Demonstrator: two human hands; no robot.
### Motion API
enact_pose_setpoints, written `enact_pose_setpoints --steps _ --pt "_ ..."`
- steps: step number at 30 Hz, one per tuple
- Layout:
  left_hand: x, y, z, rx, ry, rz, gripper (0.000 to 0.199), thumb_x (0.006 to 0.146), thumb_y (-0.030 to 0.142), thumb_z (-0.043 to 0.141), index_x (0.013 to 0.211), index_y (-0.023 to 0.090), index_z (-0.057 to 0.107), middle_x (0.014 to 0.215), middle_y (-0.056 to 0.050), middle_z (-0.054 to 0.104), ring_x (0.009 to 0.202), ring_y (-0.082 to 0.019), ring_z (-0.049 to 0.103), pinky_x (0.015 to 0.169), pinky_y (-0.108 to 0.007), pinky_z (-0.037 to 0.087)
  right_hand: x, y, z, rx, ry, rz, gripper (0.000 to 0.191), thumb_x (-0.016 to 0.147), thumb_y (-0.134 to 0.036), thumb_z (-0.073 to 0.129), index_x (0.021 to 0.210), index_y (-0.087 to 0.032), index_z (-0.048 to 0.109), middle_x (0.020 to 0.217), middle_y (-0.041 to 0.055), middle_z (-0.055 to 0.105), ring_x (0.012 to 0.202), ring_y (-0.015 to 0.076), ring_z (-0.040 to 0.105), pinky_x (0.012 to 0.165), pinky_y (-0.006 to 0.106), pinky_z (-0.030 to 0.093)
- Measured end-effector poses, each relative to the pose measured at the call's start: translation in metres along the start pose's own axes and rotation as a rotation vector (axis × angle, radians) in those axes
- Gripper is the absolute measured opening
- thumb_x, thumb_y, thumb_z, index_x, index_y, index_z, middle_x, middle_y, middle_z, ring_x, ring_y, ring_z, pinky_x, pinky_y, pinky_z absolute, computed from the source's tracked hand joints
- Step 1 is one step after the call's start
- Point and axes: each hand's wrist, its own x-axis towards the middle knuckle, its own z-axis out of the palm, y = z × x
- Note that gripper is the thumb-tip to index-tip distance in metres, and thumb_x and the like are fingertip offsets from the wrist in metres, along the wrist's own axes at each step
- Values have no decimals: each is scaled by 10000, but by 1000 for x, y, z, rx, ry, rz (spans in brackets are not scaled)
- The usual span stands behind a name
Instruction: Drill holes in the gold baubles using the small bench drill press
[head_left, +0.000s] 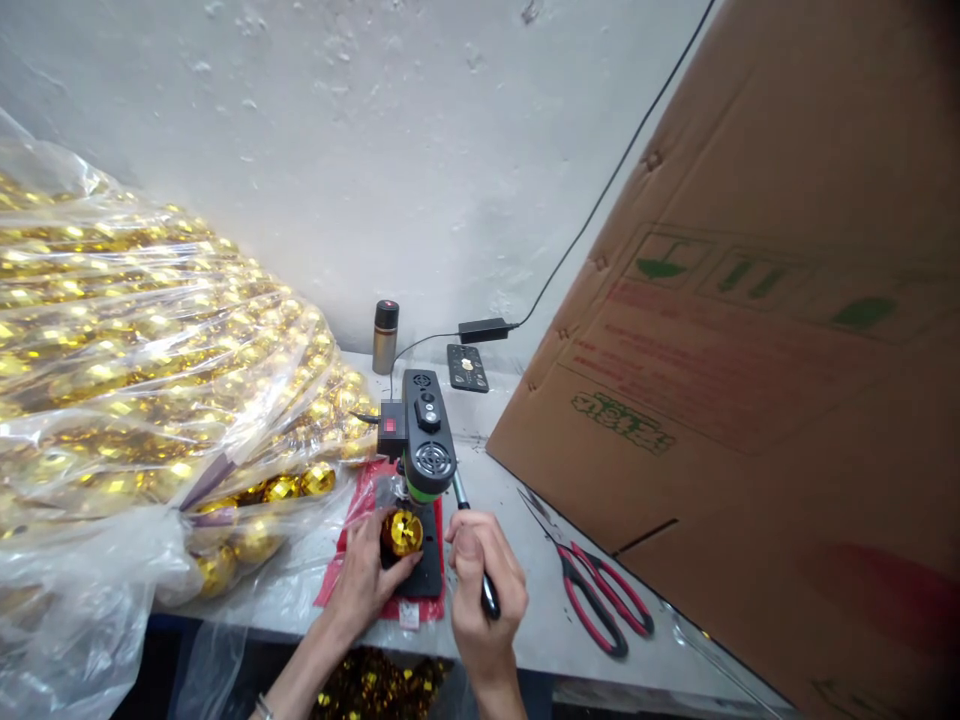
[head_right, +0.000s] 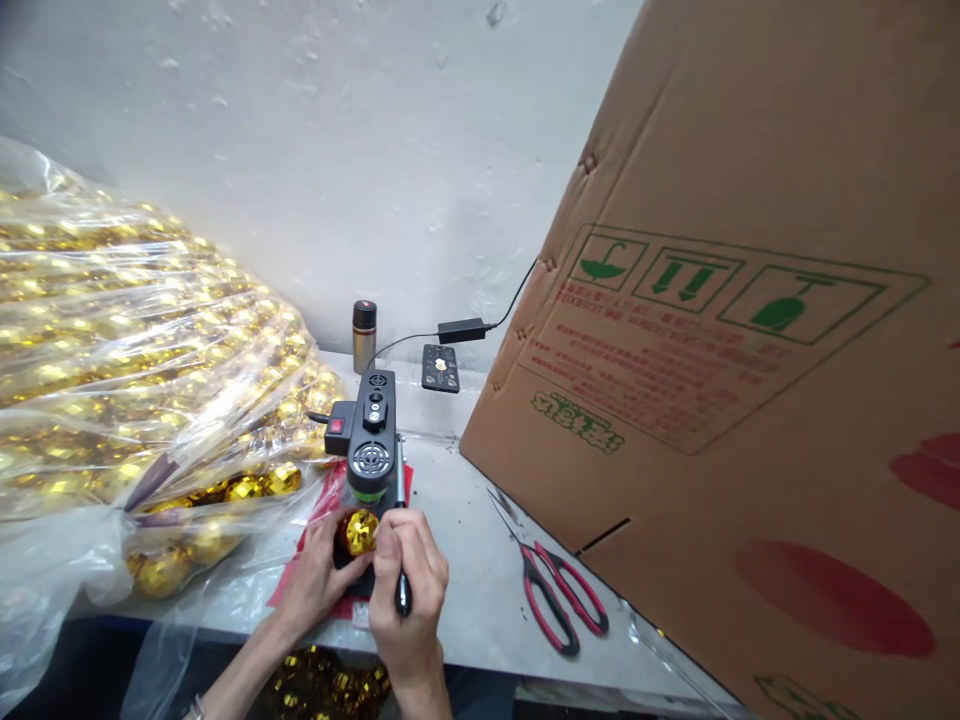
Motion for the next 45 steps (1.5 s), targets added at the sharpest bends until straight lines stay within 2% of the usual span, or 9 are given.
enact_pose_setpoints --steps 5,13,21,27,34,45 --pt "-3 5 -2 88 -68 97 457 808 297 792 1238 189 682 1179 -140 784 1111 -345 720 976 -528 589 -4 2 -1 7 -8 11 252 1042 -66 446 866 -222 536 764 -13 590 672 108 596 599 221 461" --pt "8 -1 8 169 27 108 453 802 354 780 1209 190 669 1104 -117 768 1048 -343 719 953 -540 580 -5 0 -3 10 -27 5 257 1040 -58 429 866 -222 524 774 -15 583 691 101 599 609 202 468" --pt "9 -3 10 121 -18 83 441 770 333 788 1178 208 676 1074 -88 751 1018 -323 700 927 -503 579 -14 8 0 29 -15 14 286 1048 -76 421 819 -232 491 745 -18 569 719 115 607 649 218 487" --pt "10 -3 11 100 -12 43 495 711 338 845 1163 203 695 1053 -99 750 1007 -342 698 903 -510 586 -32 23 4 20 28 -5 312 1099 -184 401 815 -228 523 762 -14 583 685 113 607 627 231 487" --pt "8 -3 13 87 8 46 474 702 287 845 1146 200 707 1036 -94 751 989 -333 692 884 -502 590 -50 33 11 55 102 58 320 1109 -228 422 824 -223 569 790 -14 599 689 105 595 619 230 479" --pt "8 -2 14 92 12 65 480 691 274 858 1142 196 715 1031 -96 756 965 -331 699 852 -492 605 -58 35 18 67 185 93 324 1098 -254 441 796 -225 554 766 -14 583 648 123 573 591 265 459"
